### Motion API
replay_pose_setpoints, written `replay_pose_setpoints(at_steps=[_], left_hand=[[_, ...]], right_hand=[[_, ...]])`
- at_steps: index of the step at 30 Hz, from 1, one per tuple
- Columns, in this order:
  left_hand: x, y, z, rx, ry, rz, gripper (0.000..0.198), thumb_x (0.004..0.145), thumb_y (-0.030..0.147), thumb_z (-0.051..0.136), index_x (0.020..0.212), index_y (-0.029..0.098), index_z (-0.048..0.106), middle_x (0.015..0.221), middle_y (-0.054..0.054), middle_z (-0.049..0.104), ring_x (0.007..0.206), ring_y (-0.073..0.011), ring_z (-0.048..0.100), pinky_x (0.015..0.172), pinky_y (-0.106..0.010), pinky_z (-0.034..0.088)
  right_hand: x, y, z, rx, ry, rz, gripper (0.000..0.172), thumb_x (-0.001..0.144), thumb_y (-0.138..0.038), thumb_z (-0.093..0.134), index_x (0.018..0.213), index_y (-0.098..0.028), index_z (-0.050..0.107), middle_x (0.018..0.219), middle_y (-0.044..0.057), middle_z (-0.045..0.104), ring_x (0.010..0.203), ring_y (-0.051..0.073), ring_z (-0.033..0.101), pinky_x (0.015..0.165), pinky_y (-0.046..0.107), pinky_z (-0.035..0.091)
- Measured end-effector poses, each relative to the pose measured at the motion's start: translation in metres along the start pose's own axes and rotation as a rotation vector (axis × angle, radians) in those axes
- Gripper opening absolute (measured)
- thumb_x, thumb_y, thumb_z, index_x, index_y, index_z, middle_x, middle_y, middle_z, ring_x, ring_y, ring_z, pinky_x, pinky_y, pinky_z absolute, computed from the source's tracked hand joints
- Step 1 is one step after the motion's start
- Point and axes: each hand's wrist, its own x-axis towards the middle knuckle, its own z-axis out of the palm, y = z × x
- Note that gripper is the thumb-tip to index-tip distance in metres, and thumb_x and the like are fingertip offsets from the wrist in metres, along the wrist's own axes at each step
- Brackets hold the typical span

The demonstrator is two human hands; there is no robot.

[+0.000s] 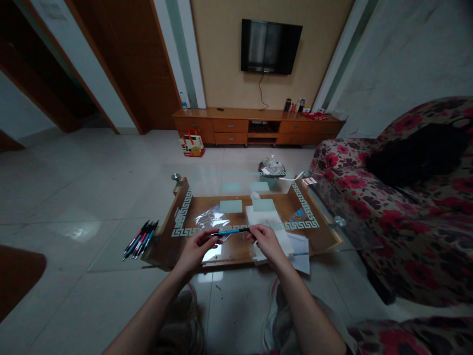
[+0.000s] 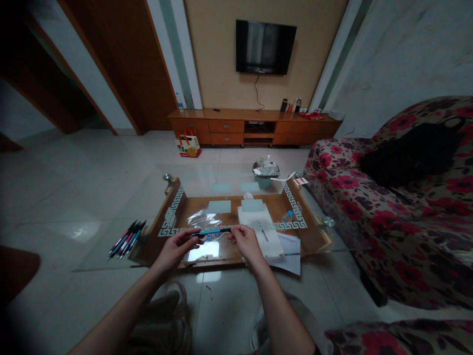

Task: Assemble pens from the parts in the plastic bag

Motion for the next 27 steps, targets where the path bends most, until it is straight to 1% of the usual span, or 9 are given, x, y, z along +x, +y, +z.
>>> replay_pose_setpoints(at_steps=[5,8,11,14,21,27], left_hand=[[-0.0018,0.0013,-0.0024,-0.049,0.066,-0.004,0.052,0.076,0.041,0.076,0.118,0.014,0.063,0.094,-0.011,0.074,0.085,-0.0233,0.071,0.078,-0.034,0.055],[-0.0021,0.0014,-0.0023,-0.072,0.09,0.003,0.053,0.076,0.041,0.076,0.119,0.014,0.062,0.091,-0.01,0.074,0.083,-0.022,0.071,0.079,-0.034,0.054],[-0.0013,0.0004,-0.0024,-0.085,0.087,0.003,0.051,0.078,0.04,0.075,0.119,0.014,0.062,0.093,-0.01,0.074,0.081,-0.0205,0.071,0.079,-0.033,0.054],[-0.0004,-0.0009,-0.0028,-0.089,0.079,0.006,0.049,0.078,0.039,0.076,0.117,0.013,0.062,0.098,-0.011,0.074,0.081,-0.0208,0.071,0.078,-0.033,0.054],[-0.0026,0.0027,-0.0011,-0.055,0.068,0.01,0.045,0.076,0.037,0.077,0.113,0.015,0.064,0.099,-0.01,0.074,0.082,-0.0204,0.071,0.077,-0.031,0.054],[-0.0018,-0.0018,-0.0032,-0.045,0.068,0.024,0.046,0.076,0.038,0.077,0.112,0.014,0.065,0.098,-0.011,0.074,0.082,-0.0212,0.071,0.076,-0.032,0.055]], right_hand=[[-0.0039,0.0013,0.007,-0.009,-0.025,0.007,0.031,0.08,-0.047,0.061,0.075,-0.016,0.066,0.071,0.004,0.068,0.058,0.013,0.053,0.052,0.024,0.035],[-0.0057,0.0029,0.007,-0.011,-0.038,-0.005,0.032,0.079,-0.047,0.061,0.075,-0.016,0.066,0.071,0.004,0.068,0.058,0.013,0.054,0.052,0.024,0.034],[-0.0062,0.0035,0.0046,-0.026,-0.008,-0.002,0.031,0.079,-0.047,0.061,0.077,-0.016,0.067,0.072,0.004,0.069,0.059,0.013,0.054,0.052,0.024,0.035],[-0.0065,0.0033,0.0024,-0.034,0.014,0.0,0.031,0.08,-0.046,0.06,0.079,-0.016,0.067,0.073,0.004,0.069,0.059,0.013,0.054,0.052,0.024,0.034],[-0.0078,0.0033,0.002,-0.024,0.016,-0.011,0.031,0.081,-0.046,0.059,0.079,-0.016,0.067,0.072,0.004,0.069,0.059,0.014,0.054,0.053,0.025,0.035],[-0.0074,0.0021,0.0034,-0.024,0.018,0.001,0.031,0.08,-0.047,0.06,0.077,-0.017,0.067,0.073,0.005,0.069,0.058,0.014,0.054,0.052,0.024,0.035]])
